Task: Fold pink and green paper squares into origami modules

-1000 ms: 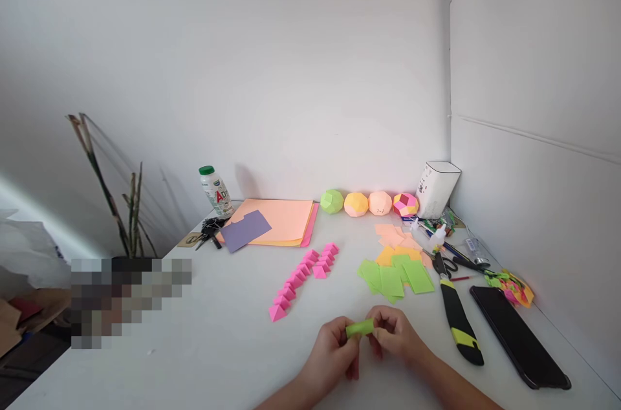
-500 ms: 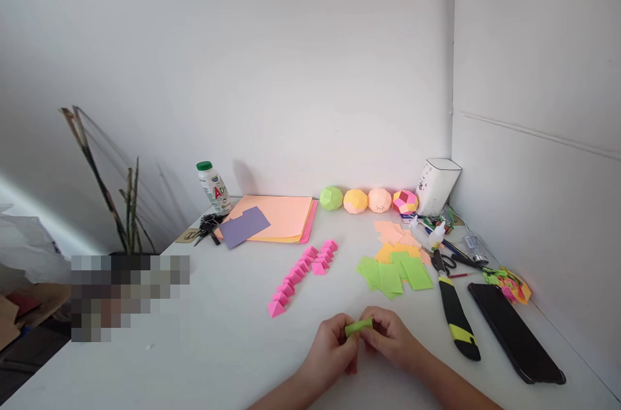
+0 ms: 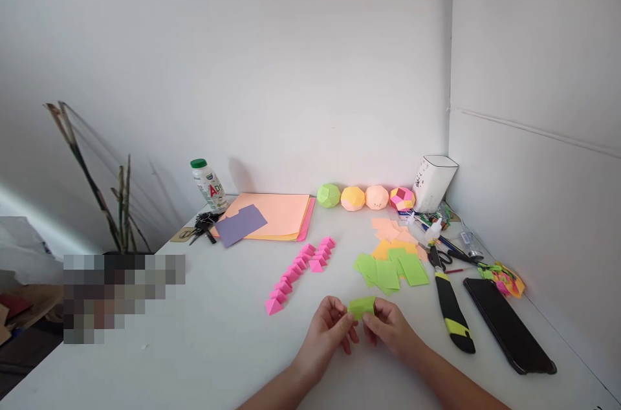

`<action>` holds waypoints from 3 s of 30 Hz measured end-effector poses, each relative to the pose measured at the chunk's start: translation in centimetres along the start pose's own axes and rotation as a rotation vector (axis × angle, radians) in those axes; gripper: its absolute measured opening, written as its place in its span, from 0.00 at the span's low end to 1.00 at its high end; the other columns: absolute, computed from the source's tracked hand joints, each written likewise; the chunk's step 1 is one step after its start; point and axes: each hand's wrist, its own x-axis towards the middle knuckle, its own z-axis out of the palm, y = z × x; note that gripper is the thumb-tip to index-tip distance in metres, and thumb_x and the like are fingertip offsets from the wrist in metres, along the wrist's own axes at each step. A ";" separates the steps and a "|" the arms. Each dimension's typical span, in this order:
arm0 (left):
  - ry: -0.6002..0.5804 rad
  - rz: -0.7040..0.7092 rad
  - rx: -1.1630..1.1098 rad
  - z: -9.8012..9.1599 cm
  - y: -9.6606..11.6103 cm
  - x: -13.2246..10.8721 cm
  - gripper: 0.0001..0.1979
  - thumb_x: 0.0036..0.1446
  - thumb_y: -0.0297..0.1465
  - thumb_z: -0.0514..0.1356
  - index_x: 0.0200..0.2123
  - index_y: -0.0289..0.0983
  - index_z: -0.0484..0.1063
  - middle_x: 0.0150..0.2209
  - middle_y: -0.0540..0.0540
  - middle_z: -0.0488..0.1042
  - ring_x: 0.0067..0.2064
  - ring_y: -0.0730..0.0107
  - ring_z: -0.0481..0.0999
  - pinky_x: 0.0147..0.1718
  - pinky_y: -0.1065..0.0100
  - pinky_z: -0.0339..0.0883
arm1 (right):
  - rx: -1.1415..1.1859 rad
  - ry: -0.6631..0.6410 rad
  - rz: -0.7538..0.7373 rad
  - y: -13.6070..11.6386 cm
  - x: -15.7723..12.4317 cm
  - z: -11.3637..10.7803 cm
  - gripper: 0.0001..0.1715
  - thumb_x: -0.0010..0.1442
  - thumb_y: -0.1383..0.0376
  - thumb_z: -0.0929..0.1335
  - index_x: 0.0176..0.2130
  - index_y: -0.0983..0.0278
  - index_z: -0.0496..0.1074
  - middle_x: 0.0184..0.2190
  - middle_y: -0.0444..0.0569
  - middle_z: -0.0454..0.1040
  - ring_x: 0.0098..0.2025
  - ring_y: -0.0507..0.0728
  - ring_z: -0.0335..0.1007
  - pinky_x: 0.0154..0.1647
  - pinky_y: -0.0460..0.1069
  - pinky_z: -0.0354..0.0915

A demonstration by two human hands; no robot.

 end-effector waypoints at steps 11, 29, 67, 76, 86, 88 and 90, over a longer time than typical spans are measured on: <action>0.048 -0.021 -0.027 -0.2 -0.2 0.4 0.18 0.49 0.42 0.62 0.27 0.39 0.55 0.19 0.57 0.68 0.16 0.79 0.65 0.16 0.75 0.58 | 0.006 0.075 -0.159 0.7 -0.6 0.5 0.17 0.56 0.58 0.68 0.41 0.60 0.58 0.25 0.39 0.61 0.23 0.48 0.58 0.24 0.45 0.58; -0.022 0.019 0.246 0.1 0.4 -0.3 0.17 0.53 0.44 0.58 0.34 0.35 0.70 0.23 0.54 0.63 0.20 0.77 0.63 0.20 0.72 0.61 | -0.085 0.103 -0.117 0.3 -0.2 0.0 0.13 0.58 0.57 0.65 0.38 0.63 0.72 0.31 0.46 0.67 0.21 0.48 0.61 0.22 0.46 0.60; 0.020 -0.052 0.148 0.3 0.7 -0.3 0.31 0.47 0.47 0.61 0.49 0.35 0.62 0.40 0.43 0.69 0.26 0.73 0.72 0.27 0.66 0.70 | -0.607 0.247 -0.586 -0.1 -0.2 0.6 0.07 0.51 0.72 0.66 0.28 0.61 0.71 0.28 0.48 0.65 0.31 0.56 0.64 0.31 0.50 0.63; 0.078 -0.099 -0.087 -0.1 0.8 0.1 0.23 0.43 0.42 0.66 0.40 0.35 0.68 0.34 0.44 0.77 0.34 0.65 0.76 0.35 0.65 0.69 | -0.708 0.180 -0.634 -0.1 -0.2 0.5 0.11 0.50 0.72 0.66 0.35 0.59 0.73 0.43 0.53 0.67 0.43 0.61 0.64 0.37 0.52 0.65; 0.098 -0.140 -0.145 -0.4 0.9 0.1 0.17 0.44 0.38 0.67 0.36 0.35 0.71 0.30 0.46 0.76 0.31 0.68 0.73 0.33 0.67 0.67 | -0.579 0.107 -0.650 -0.6 -0.4 0.5 0.13 0.60 0.69 0.62 0.44 0.60 0.70 0.40 0.53 0.70 0.43 0.58 0.67 0.44 0.53 0.67; 0.093 -0.147 -0.136 -0.4 1.0 0.1 0.17 0.44 0.38 0.66 0.35 0.34 0.72 0.28 0.47 0.75 0.31 0.69 0.73 0.32 0.67 0.66 | -0.584 0.120 -0.651 -0.4 -0.3 0.5 0.16 0.58 0.71 0.63 0.46 0.60 0.69 0.39 0.53 0.70 0.41 0.58 0.67 0.42 0.52 0.68; 0.082 -0.158 -0.143 -0.4 1.1 0.1 0.15 0.45 0.36 0.65 0.35 0.34 0.72 0.28 0.47 0.75 0.31 0.68 0.73 0.33 0.67 0.66 | -0.594 0.127 -0.657 -0.2 -0.3 0.5 0.16 0.58 0.71 0.64 0.46 0.60 0.70 0.39 0.53 0.70 0.41 0.58 0.67 0.40 0.52 0.68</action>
